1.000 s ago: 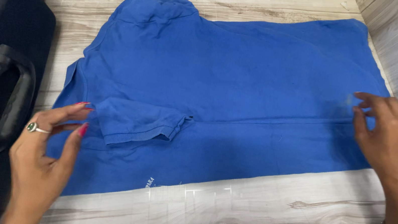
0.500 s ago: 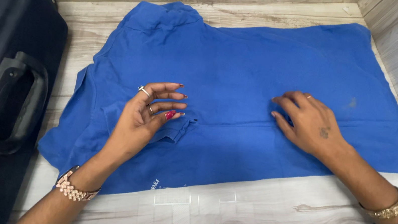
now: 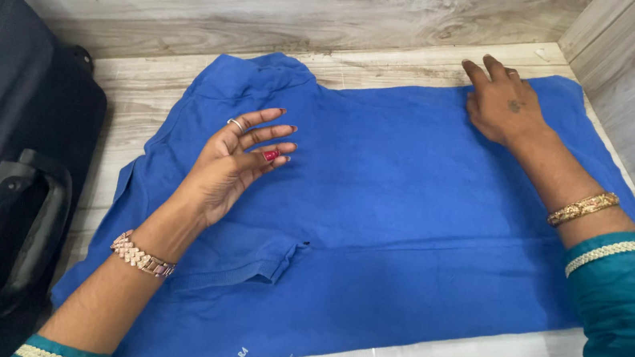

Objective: The person folds a white shirt, a polka-dotted garment, black pants, and a blue polo shirt on a wooden surface. Each item is folded neatly and placed into a dark blue suitcase.

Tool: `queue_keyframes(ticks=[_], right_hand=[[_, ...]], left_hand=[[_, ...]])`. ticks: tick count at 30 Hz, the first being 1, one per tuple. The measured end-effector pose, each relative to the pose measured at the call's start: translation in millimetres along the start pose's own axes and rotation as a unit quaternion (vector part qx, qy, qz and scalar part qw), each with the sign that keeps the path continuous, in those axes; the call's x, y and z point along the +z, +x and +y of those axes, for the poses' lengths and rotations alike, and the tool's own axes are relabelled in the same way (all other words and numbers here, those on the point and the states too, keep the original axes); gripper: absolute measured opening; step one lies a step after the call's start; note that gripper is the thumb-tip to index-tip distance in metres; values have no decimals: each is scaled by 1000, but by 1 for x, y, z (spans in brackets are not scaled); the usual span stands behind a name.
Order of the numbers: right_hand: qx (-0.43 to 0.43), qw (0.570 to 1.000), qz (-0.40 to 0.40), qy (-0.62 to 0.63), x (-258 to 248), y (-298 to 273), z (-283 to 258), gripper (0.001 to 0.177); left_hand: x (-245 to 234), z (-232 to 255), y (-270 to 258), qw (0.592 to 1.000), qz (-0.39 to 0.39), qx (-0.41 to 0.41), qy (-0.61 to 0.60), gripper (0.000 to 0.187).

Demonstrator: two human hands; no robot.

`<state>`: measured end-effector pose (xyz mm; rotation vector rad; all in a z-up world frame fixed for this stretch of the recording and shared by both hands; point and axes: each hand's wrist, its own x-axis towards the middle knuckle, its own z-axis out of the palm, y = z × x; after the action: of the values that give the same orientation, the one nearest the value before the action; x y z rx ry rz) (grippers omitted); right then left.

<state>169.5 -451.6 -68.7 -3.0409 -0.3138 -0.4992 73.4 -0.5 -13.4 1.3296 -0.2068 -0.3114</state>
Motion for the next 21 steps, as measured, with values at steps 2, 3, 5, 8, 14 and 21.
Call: queue_keyframes(ticks=[2, 3, 5, 8, 14, 21], right_hand=[[12, 1000, -1, -10, 17, 10, 18, 59], [19, 999, -6, -33, 24, 12, 25, 58], [29, 996, -14, -79, 35, 19, 37, 54], [37, 995, -41, -87, 40, 29, 48, 64], [116, 977, -125, -126, 20, 38, 66, 43], [176, 956, -208, -112, -15, 26, 107, 51]], left_hand=[[-15, -9, 21, 986, 13, 98, 131, 59], [-25, -13, 31, 958, 48, 139, 248, 60], [-49, -18, 55, 850, 118, 216, 465, 62], [-86, -24, 90, 725, 178, 302, 593, 79], [-134, -25, 148, 854, 253, 75, 449, 95], [-113, 12, 152, 866, 193, -190, 421, 71]])
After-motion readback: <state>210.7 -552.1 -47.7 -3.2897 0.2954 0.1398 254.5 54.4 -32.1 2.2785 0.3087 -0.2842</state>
